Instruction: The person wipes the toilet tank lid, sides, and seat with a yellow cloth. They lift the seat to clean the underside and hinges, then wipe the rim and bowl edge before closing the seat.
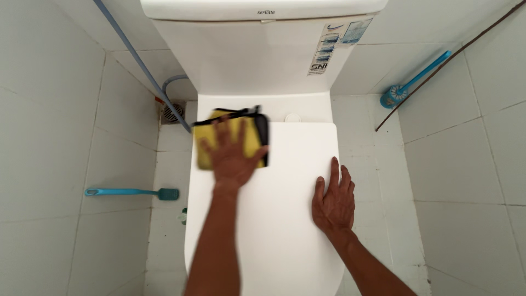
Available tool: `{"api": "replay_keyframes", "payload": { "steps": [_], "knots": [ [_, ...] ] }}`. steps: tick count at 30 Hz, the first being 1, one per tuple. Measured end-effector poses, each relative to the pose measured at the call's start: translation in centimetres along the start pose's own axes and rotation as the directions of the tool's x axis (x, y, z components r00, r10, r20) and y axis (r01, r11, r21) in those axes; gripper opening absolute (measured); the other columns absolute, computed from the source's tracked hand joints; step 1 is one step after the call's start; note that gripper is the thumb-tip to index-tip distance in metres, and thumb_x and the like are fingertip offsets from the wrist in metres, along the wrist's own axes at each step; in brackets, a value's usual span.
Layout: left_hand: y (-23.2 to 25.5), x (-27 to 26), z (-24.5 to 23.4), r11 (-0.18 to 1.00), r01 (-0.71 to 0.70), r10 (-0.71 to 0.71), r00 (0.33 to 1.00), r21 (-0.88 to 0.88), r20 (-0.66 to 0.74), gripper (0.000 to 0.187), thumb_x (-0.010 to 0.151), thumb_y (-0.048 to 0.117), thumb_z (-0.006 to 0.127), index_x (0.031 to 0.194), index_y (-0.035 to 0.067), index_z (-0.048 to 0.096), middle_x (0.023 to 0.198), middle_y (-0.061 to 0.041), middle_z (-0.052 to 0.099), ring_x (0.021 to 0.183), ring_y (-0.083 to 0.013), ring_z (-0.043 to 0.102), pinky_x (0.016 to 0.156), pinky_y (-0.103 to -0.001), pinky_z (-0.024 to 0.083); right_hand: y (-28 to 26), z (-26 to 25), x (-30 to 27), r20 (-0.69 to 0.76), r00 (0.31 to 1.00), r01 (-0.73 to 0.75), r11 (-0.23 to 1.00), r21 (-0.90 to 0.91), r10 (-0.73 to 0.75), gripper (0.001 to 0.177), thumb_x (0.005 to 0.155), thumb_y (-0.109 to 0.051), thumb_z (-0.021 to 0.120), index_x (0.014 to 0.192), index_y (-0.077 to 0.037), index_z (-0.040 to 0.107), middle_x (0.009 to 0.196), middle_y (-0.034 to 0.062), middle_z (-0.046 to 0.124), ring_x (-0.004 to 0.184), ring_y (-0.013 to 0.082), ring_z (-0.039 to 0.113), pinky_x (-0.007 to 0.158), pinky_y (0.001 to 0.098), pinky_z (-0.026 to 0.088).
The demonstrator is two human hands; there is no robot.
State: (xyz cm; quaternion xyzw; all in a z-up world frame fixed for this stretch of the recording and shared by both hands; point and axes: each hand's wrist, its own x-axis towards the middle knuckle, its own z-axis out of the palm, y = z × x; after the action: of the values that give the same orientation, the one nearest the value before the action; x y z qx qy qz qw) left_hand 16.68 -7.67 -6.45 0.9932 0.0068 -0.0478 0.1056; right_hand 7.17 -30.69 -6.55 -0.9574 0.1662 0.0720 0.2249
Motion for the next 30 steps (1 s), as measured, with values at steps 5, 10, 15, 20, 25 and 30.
{"api": "replay_keyframes", "payload": {
  "steps": [5, 10, 15, 20, 25, 30],
  "knots": [
    [-4.6, -4.9, -1.2, 0.987, 0.116, -0.122, 0.991, -0.106, -0.048, 0.086, 0.094, 0.072, 0.04, 0.162, 0.021, 0.022, 0.169, -0.02, 0.003, 0.155, -0.0398, -0.001, 0.12, -0.064, 0.002, 0.2, 0.2, 0.0, -0.021, 0.999, 0.031, 0.999, -0.032, -0.031, 0.066, 0.104, -0.037, 0.039, 0.162, -0.011, 0.019, 0.158, 0.0263, 0.026, 0.139, 0.0444, 0.035, 0.112, 0.0553, 0.038],
    [-5.6, -10.8, -0.2, 0.995, 0.094, -0.097, 0.99, -0.035, -0.106, 0.071, 0.103, 0.054, 0.034, 0.163, 0.019, 0.022, 0.169, -0.021, 0.005, 0.155, -0.0403, 0.006, 0.122, -0.058, 0.007, 0.2, 0.1, -0.3, -0.018, 0.997, 0.069, 0.997, -0.028, -0.07, 0.067, 0.103, -0.034, 0.04, 0.161, -0.008, 0.019, 0.157, 0.029, 0.024, 0.139, 0.0458, 0.033, 0.11, 0.0561, 0.038],
    [-4.9, -16.7, 1.4, 0.993, 0.099, -0.091, 0.988, 0.058, -0.128, 0.068, 0.103, 0.051, 0.03, 0.161, 0.016, 0.02, 0.167, -0.022, 0.006, 0.154, -0.0402, 0.006, 0.121, -0.058, 0.005, 0.8, 0.2, -0.7, -0.015, 0.994, 0.104, 0.995, 0.003, -0.104, 0.067, 0.102, -0.032, 0.041, 0.161, -0.006, 0.02, 0.158, 0.0292, 0.02, 0.141, 0.0459, 0.029, 0.112, 0.0569, 0.035],
    [-2.5, -21.9, 2.3, 0.998, 0.014, 0.0, 0.978, 0.066, -0.206, 0.072, 0.102, 0.055, 0.031, 0.159, 0.014, 0.018, 0.164, -0.024, 0.004, 0.151, -0.0409, 0.004, 0.117, -0.059, 0.002, 1.3, 0.1, -0.7, 0.007, 0.987, 0.16, 0.987, -0.002, -0.16, 0.067, 0.103, -0.033, 0.04, 0.16, -0.005, 0.019, 0.159, 0.0296, 0.015, 0.142, 0.0464, 0.024, 0.114, 0.0581, 0.028],
    [-0.1, -24.3, 1.9, 0.994, -0.113, 0.111, 0.978, 0.0, -0.179, 0.077, 0.099, 0.056, 0.037, 0.159, 0.011, 0.018, 0.164, -0.024, 0.006, 0.15, -0.0409, 0.0, 0.118, -0.058, -0.001, 1.0, -0.3, -2.6, -0.04, 0.949, 0.3, 0.932, -0.202, -0.314, 0.067, 0.101, -0.033, 0.046, 0.156, 0.0, 0.025, 0.158, 0.0331, 0.013, 0.147, 0.0491, 0.015, 0.119, 0.0599, 0.017],
    [2.0, -23.3, -0.1, 0.953, -0.074, 0.133, 0.973, -0.292, 0.19, 0.081, 0.098, 0.053, 0.044, 0.161, 0.013, 0.011, 0.168, -0.02, 0.004, 0.155, -0.0362, -0.004, 0.123, -0.053, -0.005, -1.0, -0.4, -9.3, 0.128, 0.866, 0.465, 0.872, 0.152, -0.484, 0.061, 0.096, -0.027, 0.047, 0.154, -0.008, 0.035, 0.166, 0.0191, 0.02, 0.155, 0.0395, 0.017, 0.125, 0.0463, 0.019]
  ]
}}
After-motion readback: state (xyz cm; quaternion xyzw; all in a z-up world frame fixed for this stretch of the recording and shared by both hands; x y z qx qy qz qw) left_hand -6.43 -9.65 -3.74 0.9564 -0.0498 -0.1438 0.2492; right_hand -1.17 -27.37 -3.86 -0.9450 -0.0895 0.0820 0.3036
